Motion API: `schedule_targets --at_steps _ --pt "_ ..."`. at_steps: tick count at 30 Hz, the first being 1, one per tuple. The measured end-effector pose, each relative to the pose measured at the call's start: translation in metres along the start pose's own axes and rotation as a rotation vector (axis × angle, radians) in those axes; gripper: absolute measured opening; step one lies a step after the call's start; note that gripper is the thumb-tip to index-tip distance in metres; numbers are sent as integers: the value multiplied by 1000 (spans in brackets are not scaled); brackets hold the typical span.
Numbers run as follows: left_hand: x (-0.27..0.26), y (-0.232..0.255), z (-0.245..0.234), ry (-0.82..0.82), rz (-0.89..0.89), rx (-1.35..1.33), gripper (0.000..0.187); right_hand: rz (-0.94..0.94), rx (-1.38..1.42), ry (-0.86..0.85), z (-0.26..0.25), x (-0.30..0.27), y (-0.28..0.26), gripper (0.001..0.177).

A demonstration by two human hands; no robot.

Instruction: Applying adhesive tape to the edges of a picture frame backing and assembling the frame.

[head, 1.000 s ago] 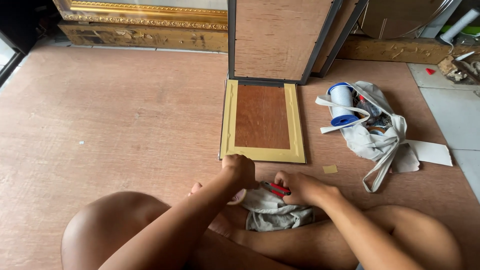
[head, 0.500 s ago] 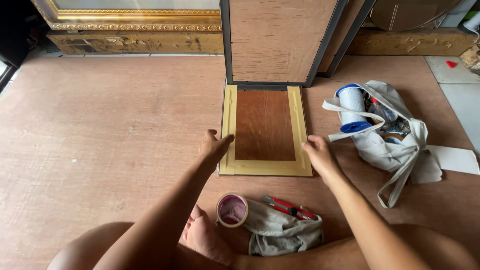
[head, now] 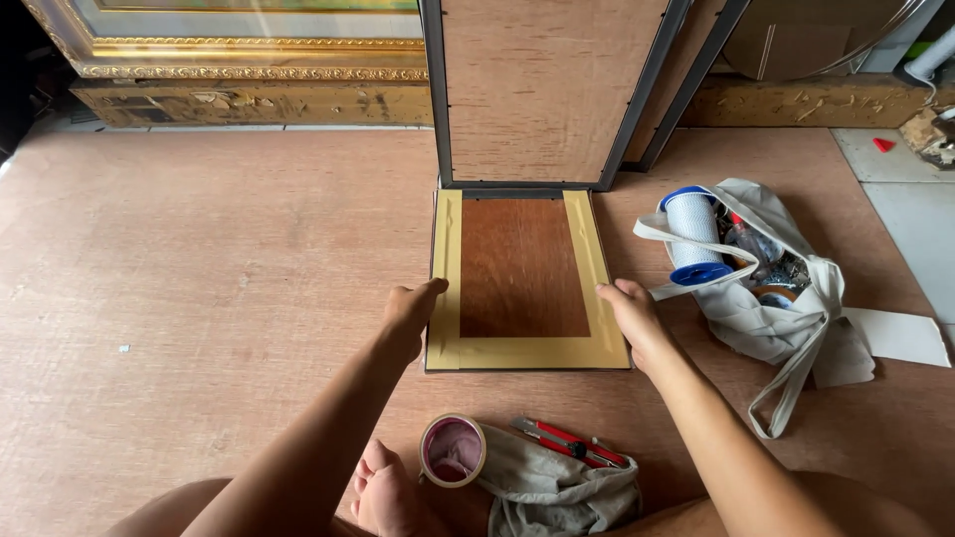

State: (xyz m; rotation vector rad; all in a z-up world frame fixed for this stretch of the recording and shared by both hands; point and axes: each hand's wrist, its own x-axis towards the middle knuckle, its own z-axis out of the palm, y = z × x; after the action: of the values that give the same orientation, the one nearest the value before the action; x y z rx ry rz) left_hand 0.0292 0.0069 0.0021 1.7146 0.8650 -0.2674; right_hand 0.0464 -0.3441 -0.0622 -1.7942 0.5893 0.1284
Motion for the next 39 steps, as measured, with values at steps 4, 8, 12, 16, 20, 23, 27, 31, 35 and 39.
schedule_targets --at_steps 4,8,12,16,20,23,27,31,35,39 --pt "-28 20 0 -8 39 -6 89 53 94 27 9 -55 -34 67" --pt "-78 56 -14 80 205 75 81 -100 49 116 20 -66 -25 64" --pt "-113 90 -32 166 435 196 71 -238 7 95 15 -74 -39 65" --pt "-144 122 -69 230 575 282 65 -396 -32 -28 13 -107 -70 68" --pt "-176 132 -94 305 843 455 56 -1040 -366 319 -8 -177 -130 73" --pt "-162 128 -94 572 1305 583 56 -1421 -649 552 -25 -221 -186 81" --pt "-202 135 -112 826 1816 824 55 -1407 -1047 541 -42 -252 -237 105" --pt "-224 142 -123 856 2024 781 54 -1519 -876 420 -49 -239 -237 40" --pt "-197 122 -102 1061 1924 652 52 -1474 -650 391 -51 -225 -225 33" --pt "-163 88 -75 924 1569 86 78 -924 -267 226 -52 -181 -185 50"
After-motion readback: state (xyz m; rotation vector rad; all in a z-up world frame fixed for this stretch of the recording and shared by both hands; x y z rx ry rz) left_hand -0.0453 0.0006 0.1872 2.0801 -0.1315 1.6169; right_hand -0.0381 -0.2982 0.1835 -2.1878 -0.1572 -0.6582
